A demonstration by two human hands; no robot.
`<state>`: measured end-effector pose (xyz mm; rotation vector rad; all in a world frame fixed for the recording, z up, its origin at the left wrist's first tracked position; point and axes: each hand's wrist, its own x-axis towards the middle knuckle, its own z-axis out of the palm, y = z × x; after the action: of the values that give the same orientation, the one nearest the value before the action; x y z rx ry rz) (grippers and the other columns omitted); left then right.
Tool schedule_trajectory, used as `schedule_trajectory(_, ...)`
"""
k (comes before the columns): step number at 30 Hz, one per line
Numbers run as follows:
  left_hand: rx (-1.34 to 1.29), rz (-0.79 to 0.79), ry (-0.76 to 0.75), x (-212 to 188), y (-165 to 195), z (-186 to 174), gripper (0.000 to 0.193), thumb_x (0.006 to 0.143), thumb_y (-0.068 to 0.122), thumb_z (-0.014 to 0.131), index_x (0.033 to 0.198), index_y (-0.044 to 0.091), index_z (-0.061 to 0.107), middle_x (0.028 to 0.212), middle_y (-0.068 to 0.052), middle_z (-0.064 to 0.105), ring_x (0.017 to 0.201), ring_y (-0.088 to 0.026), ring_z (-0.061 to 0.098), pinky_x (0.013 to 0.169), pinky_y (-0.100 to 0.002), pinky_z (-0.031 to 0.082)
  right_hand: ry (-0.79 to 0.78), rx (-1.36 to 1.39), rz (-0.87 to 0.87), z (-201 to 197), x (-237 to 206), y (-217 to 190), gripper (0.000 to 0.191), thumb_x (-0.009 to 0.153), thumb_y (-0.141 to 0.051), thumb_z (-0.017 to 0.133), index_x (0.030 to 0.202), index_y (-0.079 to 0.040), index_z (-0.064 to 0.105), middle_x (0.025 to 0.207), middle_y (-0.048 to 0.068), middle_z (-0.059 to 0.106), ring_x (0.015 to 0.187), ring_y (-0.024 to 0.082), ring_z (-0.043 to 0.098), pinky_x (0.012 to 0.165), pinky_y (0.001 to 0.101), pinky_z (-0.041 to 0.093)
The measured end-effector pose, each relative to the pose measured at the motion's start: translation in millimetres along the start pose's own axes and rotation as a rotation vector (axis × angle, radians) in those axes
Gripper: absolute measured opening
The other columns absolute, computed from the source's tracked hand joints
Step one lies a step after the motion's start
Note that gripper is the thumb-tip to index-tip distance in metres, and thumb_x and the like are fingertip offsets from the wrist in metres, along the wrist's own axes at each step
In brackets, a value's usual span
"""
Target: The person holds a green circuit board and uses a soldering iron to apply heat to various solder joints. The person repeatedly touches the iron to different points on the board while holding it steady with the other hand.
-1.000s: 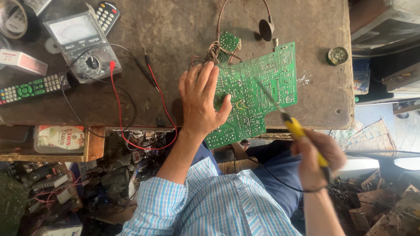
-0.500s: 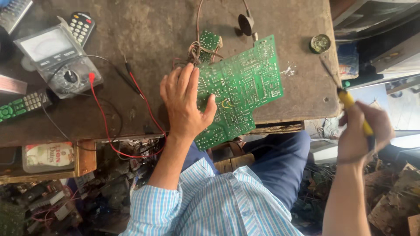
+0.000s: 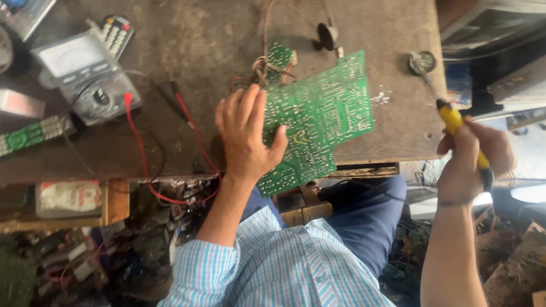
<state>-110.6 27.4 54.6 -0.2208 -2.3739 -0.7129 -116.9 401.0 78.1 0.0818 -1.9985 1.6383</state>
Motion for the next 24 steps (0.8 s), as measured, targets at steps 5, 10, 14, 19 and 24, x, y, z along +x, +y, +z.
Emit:
schedule_trajectory(5, -0.025, -0.016, 0.015, 0, 0, 0, 0.067, 0.091, 0.035, 0.069, 0.145, -0.002, 0.052, 0.152, -0.015, 0.049, 0.143, -0.036, 0.043, 0.123, -0.059, 0.026, -0.207, 0.206, 0.029, 30, -55, -18, 0.009, 0.104, -0.002, 0.062, 0.101, 0.007, 0.065, 0.08, 0.016, 0.068, 0.058, 0.018, 0.063, 0.052, 0.0259, 0.052)
schedule_trajectory(10, -0.044, -0.017, 0.018, 1, 0, -1, 0.068, 0.09, 0.033, 0.07, 0.145, -0.002, 0.053, 0.152, -0.015, 0.05, 0.142, -0.036, 0.044, 0.123, -0.058, 0.026, -0.302, 0.229, 0.137, 51, -69, -26, 0.009, 0.103, -0.003, 0.064, 0.108, 0.005, 0.063, 0.084, 0.015, 0.067, 0.064, 0.015, 0.063, 0.058, 0.0249, 0.051)
schedule_trajectory(14, -0.047, -0.02, 0.018, 2, 1, -2, 0.068, 0.089, 0.033, 0.071, 0.145, -0.002, 0.053, 0.151, -0.015, 0.05, 0.142, -0.036, 0.044, 0.123, -0.058, 0.025, -0.305, 0.176, 0.16, 54, -69, -28, 0.009, 0.102, -0.003, 0.064, 0.107, 0.004, 0.064, 0.082, 0.014, 0.068, 0.064, 0.014, 0.063, 0.061, 0.0253, 0.051)
schedule_trajectory(19, -0.049, -0.016, 0.019, 2, 1, -2, 0.068, 0.089, 0.032, 0.072, 0.145, -0.003, 0.053, 0.152, -0.015, 0.05, 0.142, -0.036, 0.044, 0.123, -0.057, 0.026, -0.293, 0.108, 0.202, 59, -68, -30, 0.008, 0.101, -0.003, 0.064, 0.105, 0.004, 0.066, 0.087, 0.014, 0.069, 0.068, 0.015, 0.064, 0.062, 0.0259, 0.052)
schedule_trajectory(24, -0.051, -0.021, 0.013, 2, 2, -3, 0.068, 0.088, 0.032, 0.072, 0.144, -0.002, 0.053, 0.152, -0.015, 0.05, 0.142, -0.036, 0.044, 0.123, -0.057, 0.026, -0.361, -0.179, -0.151, 63, -64, -44, 0.008, 0.095, -0.002, 0.071, 0.098, 0.004, 0.067, 0.088, 0.015, 0.071, 0.069, 0.014, 0.069, 0.063, 0.0248, 0.054)
